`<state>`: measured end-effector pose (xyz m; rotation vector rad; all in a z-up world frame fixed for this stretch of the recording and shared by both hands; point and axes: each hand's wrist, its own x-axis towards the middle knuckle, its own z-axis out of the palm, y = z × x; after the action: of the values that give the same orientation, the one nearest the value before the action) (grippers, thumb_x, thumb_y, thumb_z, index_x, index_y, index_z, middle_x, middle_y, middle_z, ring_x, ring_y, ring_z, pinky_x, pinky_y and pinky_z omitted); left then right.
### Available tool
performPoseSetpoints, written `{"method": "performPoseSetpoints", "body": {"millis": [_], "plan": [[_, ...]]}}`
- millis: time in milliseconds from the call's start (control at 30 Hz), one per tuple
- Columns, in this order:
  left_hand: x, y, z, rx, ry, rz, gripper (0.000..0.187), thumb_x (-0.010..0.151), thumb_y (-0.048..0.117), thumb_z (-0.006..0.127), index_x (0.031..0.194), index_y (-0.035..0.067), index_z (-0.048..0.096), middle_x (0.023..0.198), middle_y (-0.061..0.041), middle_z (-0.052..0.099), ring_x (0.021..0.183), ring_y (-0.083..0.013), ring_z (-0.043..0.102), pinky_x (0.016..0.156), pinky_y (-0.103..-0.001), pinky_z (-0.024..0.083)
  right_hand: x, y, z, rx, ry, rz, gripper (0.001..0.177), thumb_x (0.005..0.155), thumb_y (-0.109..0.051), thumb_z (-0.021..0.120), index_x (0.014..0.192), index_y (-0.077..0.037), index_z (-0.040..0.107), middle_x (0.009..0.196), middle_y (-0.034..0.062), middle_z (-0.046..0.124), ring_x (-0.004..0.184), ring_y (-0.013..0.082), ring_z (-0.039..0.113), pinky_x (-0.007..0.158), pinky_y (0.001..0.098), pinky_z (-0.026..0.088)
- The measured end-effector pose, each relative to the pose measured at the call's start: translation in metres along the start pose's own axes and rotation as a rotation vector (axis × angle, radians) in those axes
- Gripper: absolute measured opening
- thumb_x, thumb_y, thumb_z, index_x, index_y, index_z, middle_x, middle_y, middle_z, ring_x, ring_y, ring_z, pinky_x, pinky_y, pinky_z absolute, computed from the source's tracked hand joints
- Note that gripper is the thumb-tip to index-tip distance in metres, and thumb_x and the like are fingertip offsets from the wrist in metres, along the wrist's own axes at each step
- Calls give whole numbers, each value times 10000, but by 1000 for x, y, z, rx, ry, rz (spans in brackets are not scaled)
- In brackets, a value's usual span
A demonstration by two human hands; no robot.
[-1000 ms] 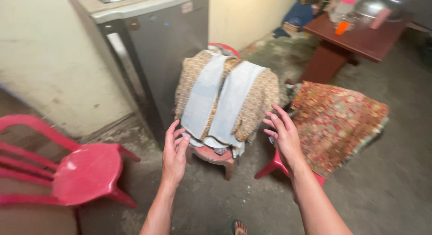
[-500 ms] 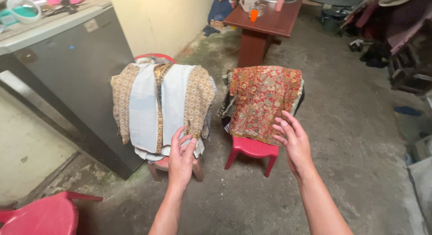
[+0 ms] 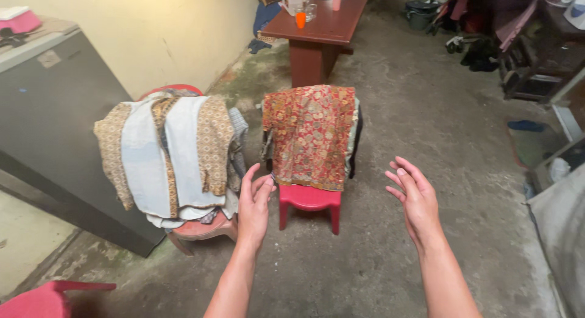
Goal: The person picks up shirts from a red stool, places them on hangers, and hangs them inside a wooden wardrobe. The person handles several shirts one at a time, including a light-colored shirt, a brown shirt, and patterned shirts, placing each into the wardrobe.
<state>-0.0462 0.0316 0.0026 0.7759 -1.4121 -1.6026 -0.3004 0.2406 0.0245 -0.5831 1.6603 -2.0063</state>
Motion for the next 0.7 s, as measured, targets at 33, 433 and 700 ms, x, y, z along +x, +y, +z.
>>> {"method": "performPoseSetpoints", "body": {"millis": [33,433,700], "plan": [[-3,-1,12,18,1,-4,563,990,236,598,1513,124,424,1228,-89,682,1037,-152,649,892,-296,490,1,-3,-12,-5,10,4,453,1019,-222,526,1443,-64,543,1416,91,613,1285,219,602,976,377,515],[-19,-8,100,-15,-45,16,532,999,166,569,1506,98,426,1289,-114,664,1076,-168,672,928,-298,521,11,-24,-96,1,80,33,432,1023,-202,517,1418,-35,559,1417,106,613,1287,231,604,990,378,511],[10,-31,119,-17,-12,60,461,1005,126,574,1450,49,480,1238,-114,681,1036,-174,703,896,-292,537,33,-13,-106,-18,78,38,382,1021,-200,525,1356,-34,606,1406,98,630,1279,216,618,976,370,521]]}}
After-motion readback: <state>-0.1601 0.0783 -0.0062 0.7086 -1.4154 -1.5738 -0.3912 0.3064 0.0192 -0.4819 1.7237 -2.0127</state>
